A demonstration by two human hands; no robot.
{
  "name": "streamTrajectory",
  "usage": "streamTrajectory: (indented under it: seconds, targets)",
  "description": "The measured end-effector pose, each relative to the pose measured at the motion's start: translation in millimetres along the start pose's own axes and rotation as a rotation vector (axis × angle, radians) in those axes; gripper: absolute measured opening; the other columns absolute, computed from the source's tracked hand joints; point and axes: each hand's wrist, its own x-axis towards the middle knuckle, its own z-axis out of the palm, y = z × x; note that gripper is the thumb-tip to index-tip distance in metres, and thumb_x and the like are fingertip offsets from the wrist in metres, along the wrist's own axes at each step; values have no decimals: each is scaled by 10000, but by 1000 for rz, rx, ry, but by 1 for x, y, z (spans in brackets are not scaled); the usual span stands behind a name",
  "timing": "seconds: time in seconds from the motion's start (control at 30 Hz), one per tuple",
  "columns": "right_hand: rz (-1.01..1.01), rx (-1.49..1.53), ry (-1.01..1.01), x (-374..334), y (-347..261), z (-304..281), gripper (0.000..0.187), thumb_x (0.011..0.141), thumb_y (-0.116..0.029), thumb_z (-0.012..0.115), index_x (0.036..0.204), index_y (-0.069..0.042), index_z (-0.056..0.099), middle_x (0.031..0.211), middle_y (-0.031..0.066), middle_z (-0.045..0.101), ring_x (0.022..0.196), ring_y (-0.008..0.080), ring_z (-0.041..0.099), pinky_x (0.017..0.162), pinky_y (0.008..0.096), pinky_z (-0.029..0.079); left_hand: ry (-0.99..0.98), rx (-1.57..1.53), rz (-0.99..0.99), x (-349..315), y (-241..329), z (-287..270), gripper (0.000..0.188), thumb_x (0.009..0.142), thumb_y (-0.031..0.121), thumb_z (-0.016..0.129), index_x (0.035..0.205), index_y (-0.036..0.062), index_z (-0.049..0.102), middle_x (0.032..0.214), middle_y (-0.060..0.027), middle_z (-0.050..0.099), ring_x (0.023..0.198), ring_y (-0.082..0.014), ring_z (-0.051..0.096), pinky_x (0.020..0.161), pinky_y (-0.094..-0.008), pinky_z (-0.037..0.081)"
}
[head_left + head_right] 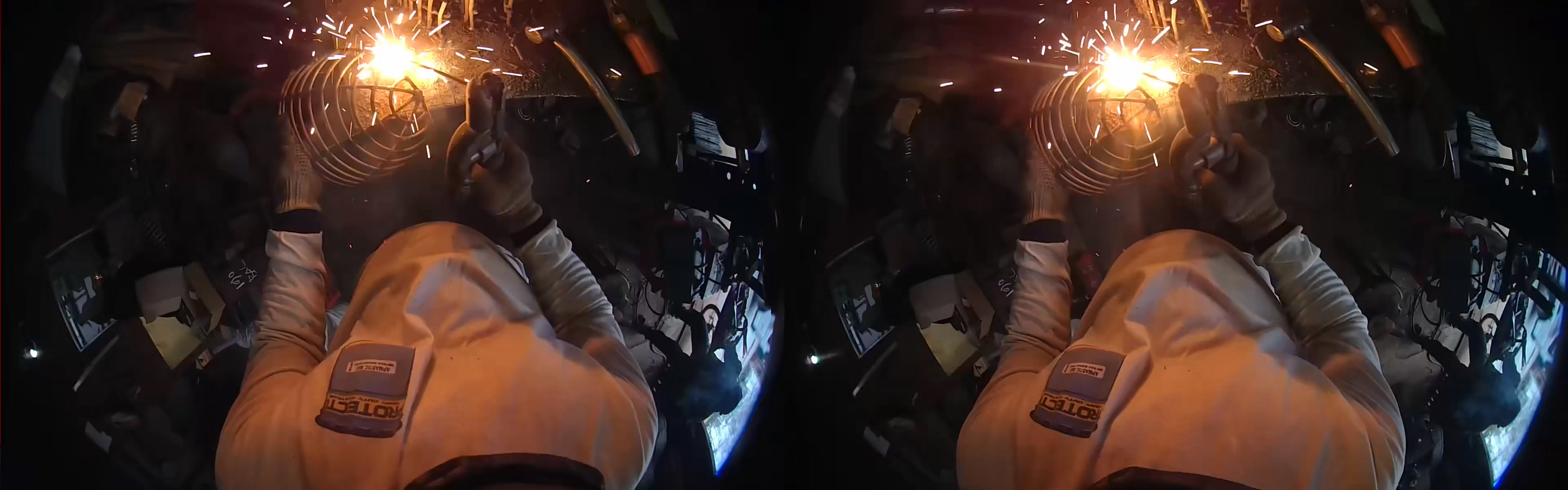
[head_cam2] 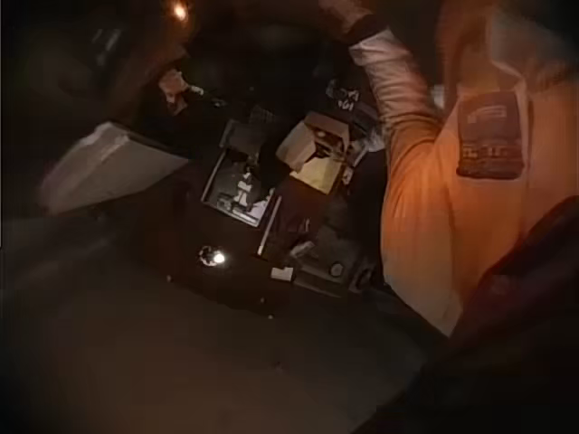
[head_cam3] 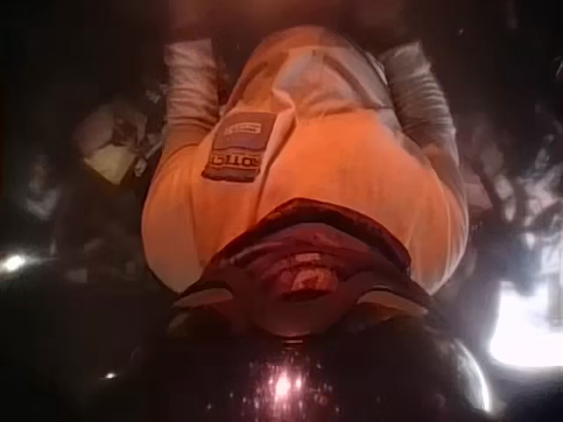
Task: The person welds a curved metal grid structure using a welding tool, applying localized heat and material to various points on the grid wires to join them together.
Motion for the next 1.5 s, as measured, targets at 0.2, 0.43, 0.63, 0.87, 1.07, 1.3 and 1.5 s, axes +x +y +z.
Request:
streamTrajectory:
  seconds: [0.2, 0.43, 0.63, 0.87, 1.07, 1.3, 1.5]
  targets:
    - [-8, -338, 78, -3, 17, -20, 382, 758, -173, 748, 1085, -11, 634, 909, 107, 695, 837, 182, 671, 760, 324, 523, 86, 127, 136, 25, 10, -8, 424, 1044, 253, 390, 1392, 20, 457, 1403, -132, 498, 1275, -225, 487, 1073, -342, 376]
    - [13, -244, 71, -4, 22, -21, 420, 728, -199, 753, 1097, -30, 647, 915, 136, 706, 844, 219, 693, 756, 342, 529, -17, -21, -55, 16, 73, 5, 464, 1040, 310, 398, 1355, -22, 475, 1344, -145, 559, 1189, -264, 568, 1012, -353, 435]
    - [71, -239, 37, -3, 24, -22, 407, 711, -194, 745, 1071, -33, 648, 910, 147, 696, 850, 253, 693, 754, 345, 521, 138, -645, -461, 13, 92, 3, 502, 984, 387, 555, 1342, 38, 512, 1266, -82, 604, 1074, -218, 617, 900, -352, 517]
    - [85, -300, 69, -4, 24, -19, 425, 702, -243, 761, 1059, -37, 655, 904, 145, 701, 848, 253, 697, 748, 348, 525, 150, -304, -377, 13, 77, 3, 640, 1030, 497, 338, 1309, -47, 525, 1279, -189, 603, 1149, -290, 589, 968, -360, 445]
    - [21, -357, 68, -4, 20, -17, 402, 703, -226, 751, 1048, -42, 658, 878, 153, 698, 822, 272, 700, 728, 354, 528, 153, -265, -319, 13, 74, 2, 675, 1016, 532, 346, 1294, -53, 536, 1279, -189, 602, 1135, -290, 597, 952, -361, 451]
    - [-5, -350, 65, -3, 19, -17, 388, 717, -200, 733, 1052, -24, 648, 873, 157, 695, 810, 259, 697, 727, 349, 526, 186, -385, -452, 10, 92, 1, 605, 994, 495, 455, 1314, -14, 519, 1282, -173, 586, 1133, -296, 591, 957, -389, 469]
    - [-43, -326, 77, -5, 13, -18, 446, 735, -189, 726, 1124, 6, 627, 907, 153, 703, 849, 211, 692, 755, 326, 529, 184, 137, -214, 2, 72, 1, 639, 1000, 547, 355, 1249, 2, 579, 1259, -242, 591, 1162, -426, 559, 982, -458, 431]
